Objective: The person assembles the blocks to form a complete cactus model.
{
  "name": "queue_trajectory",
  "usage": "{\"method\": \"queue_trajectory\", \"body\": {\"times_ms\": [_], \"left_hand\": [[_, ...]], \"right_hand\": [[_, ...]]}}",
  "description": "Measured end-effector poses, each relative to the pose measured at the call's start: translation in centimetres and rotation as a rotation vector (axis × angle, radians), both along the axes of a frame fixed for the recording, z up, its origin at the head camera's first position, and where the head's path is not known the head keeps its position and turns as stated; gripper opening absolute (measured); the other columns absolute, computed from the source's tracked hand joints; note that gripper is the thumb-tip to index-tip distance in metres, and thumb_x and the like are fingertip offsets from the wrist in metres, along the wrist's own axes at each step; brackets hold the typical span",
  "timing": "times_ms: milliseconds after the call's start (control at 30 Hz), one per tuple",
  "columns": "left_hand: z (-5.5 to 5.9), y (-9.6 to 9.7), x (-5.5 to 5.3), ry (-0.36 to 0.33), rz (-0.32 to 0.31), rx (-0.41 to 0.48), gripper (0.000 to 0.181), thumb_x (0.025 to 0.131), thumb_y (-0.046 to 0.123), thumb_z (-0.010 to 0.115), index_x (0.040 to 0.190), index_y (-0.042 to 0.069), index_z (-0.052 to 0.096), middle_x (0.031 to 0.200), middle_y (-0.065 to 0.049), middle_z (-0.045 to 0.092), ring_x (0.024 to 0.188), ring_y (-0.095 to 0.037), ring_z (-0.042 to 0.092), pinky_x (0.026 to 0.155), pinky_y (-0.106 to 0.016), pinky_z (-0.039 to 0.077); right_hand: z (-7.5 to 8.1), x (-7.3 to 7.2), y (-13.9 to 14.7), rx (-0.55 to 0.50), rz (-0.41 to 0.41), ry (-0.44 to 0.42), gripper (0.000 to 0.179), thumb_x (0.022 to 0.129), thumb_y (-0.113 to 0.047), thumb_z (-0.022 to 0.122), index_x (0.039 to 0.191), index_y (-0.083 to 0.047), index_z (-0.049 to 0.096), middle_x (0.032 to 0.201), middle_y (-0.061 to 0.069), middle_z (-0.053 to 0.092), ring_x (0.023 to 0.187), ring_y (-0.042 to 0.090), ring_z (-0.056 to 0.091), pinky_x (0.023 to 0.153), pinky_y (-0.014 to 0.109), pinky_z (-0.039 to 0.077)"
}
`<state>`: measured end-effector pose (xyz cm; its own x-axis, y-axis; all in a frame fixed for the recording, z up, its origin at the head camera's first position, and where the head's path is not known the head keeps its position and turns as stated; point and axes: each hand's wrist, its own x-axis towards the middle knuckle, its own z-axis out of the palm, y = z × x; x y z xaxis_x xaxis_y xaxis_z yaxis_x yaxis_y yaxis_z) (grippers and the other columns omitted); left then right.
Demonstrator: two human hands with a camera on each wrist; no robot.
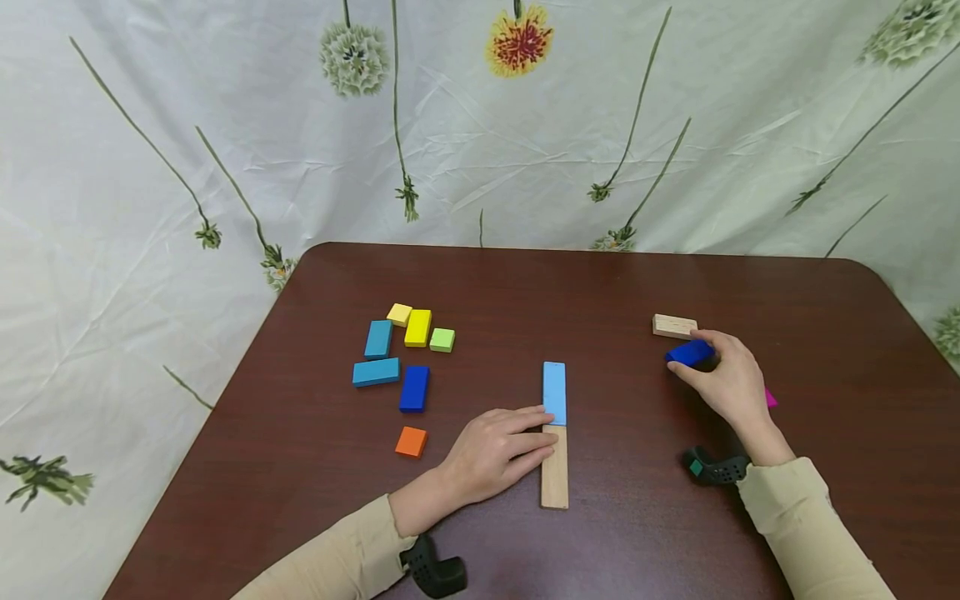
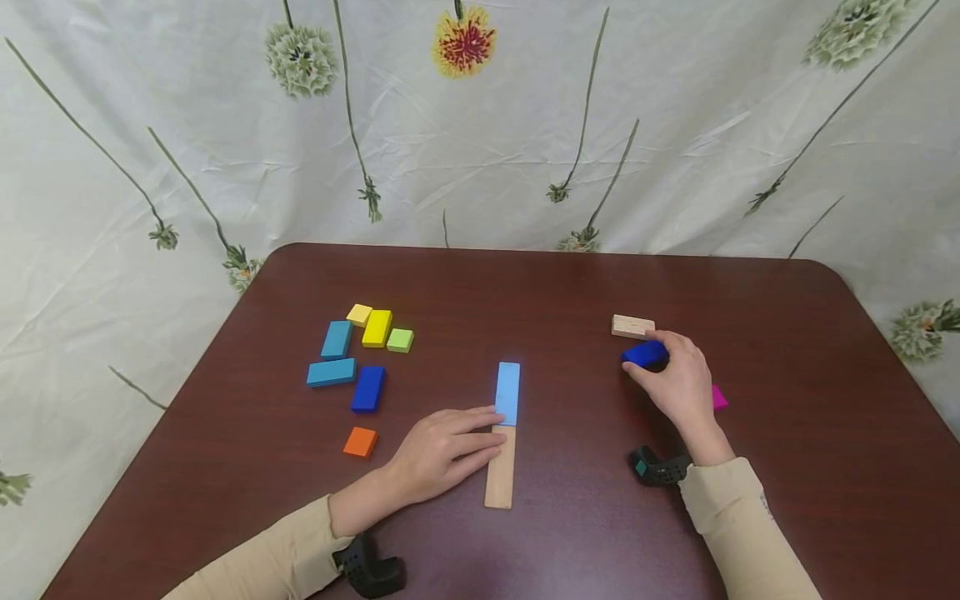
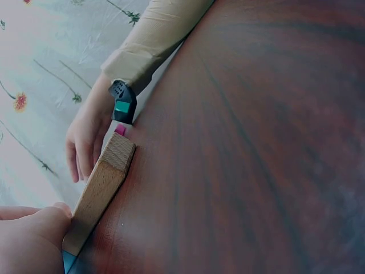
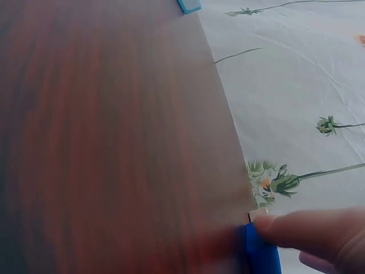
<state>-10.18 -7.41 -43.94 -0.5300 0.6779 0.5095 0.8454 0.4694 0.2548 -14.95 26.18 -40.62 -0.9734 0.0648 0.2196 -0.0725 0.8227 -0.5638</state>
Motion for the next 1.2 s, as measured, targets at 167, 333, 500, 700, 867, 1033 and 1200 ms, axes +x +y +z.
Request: {"method": "queue_trajectory", "body": {"times_ms": [167, 333, 500, 700, 867, 1033, 1200], "left_hand": [[0.0, 0.0, 0.0, -0.002, 0.000, -0.004, 0.022, 0.088, 0.026, 0.066, 0.108, 0.019, 0.073, 0.121, 0.001, 0.063, 0.120, -0.012, 0.052, 0.095, -0.027, 0.043], [0.0, 0.0, 0.0, -0.003, 0.003, -0.005, 0.022, 0.088, 0.026, 0.066, 0.108, 0.019, 0.073, 0.121, 0.001, 0.063, 0.119, -0.011, 0.052, 0.095, -0.028, 0.043], [0.1, 0.1, 0.0, -0.007, 0.003, -0.008, 0.022, 0.088, 0.027, 0.066, 0.108, 0.019, 0.073, 0.122, 0.002, 0.062, 0.120, -0.011, 0.052, 0.095, -0.027, 0.044], [0.1, 0.1, -0.1, -0.007, -0.002, -0.009, 0.022, 0.088, 0.027, 0.066, 0.108, 0.019, 0.073, 0.121, 0.002, 0.063, 0.119, -0.011, 0.053, 0.094, -0.027, 0.044], [0.1, 0.1, -0.1, -0.007, -0.001, -0.011, 0.022, 0.088, 0.026, 0.066, 0.108, 0.019, 0.073, 0.121, 0.002, 0.063, 0.119, -0.011, 0.053, 0.094, -0.028, 0.044], [0.2, 0.1, 0.0, -0.016, -0.001, -0.012, 0.022, 0.089, 0.026, 0.066, 0.108, 0.019, 0.073, 0.122, 0.002, 0.062, 0.120, -0.012, 0.052, 0.094, -0.027, 0.044], [0.2, 0.0, 0.0, -0.019, 0.001, -0.012, 0.022, 0.088, 0.026, 0.066, 0.108, 0.019, 0.073, 0.122, 0.002, 0.062, 0.119, -0.012, 0.052, 0.094, -0.028, 0.044]], "right_hand": [[-0.2, 0.0, 0.0, 0.011, 0.000, -0.014, 0.057, 0.081, -0.025, 0.073, 0.125, 0.005, 0.053, 0.127, 0.032, 0.048, 0.113, 0.051, 0.041, 0.092, 0.061, 0.033], [-0.3, 0.1, -0.3, 0.026, -0.001, -0.027, 0.059, 0.082, -0.031, 0.071, 0.125, 0.005, 0.053, 0.127, 0.032, 0.049, 0.110, 0.051, 0.042, 0.089, 0.060, 0.035], [-0.2, 0.2, -1.2, 0.031, -0.007, -0.011, 0.058, 0.081, -0.035, 0.072, 0.122, 0.003, 0.057, 0.122, 0.029, 0.053, 0.106, 0.048, 0.046, 0.086, 0.057, 0.039], [-0.3, 0.5, -2.8, 0.012, 0.032, 0.030, 0.055, 0.079, -0.039, 0.074, 0.117, -0.001, 0.063, 0.117, 0.022, 0.060, 0.101, 0.042, 0.050, 0.083, 0.053, 0.040], [-0.3, 0.9, -4.3, 0.006, 0.087, 0.038, 0.051, 0.078, -0.041, 0.075, 0.112, -0.003, 0.066, 0.115, 0.020, 0.060, 0.102, 0.039, 0.049, 0.082, 0.052, 0.041], [-0.5, 1.5, -5.5, 0.009, 0.117, 0.031, 0.050, 0.077, -0.044, 0.075, 0.107, -0.006, 0.068, 0.111, 0.017, 0.061, 0.100, 0.036, 0.050, 0.078, 0.051, 0.044], [-0.8, 1.8, -6.3, 0.022, 0.122, 0.027, 0.050, 0.075, -0.047, 0.075, 0.103, -0.007, 0.069, 0.107, 0.014, 0.062, 0.099, 0.034, 0.050, 0.077, 0.049, 0.045]]}}
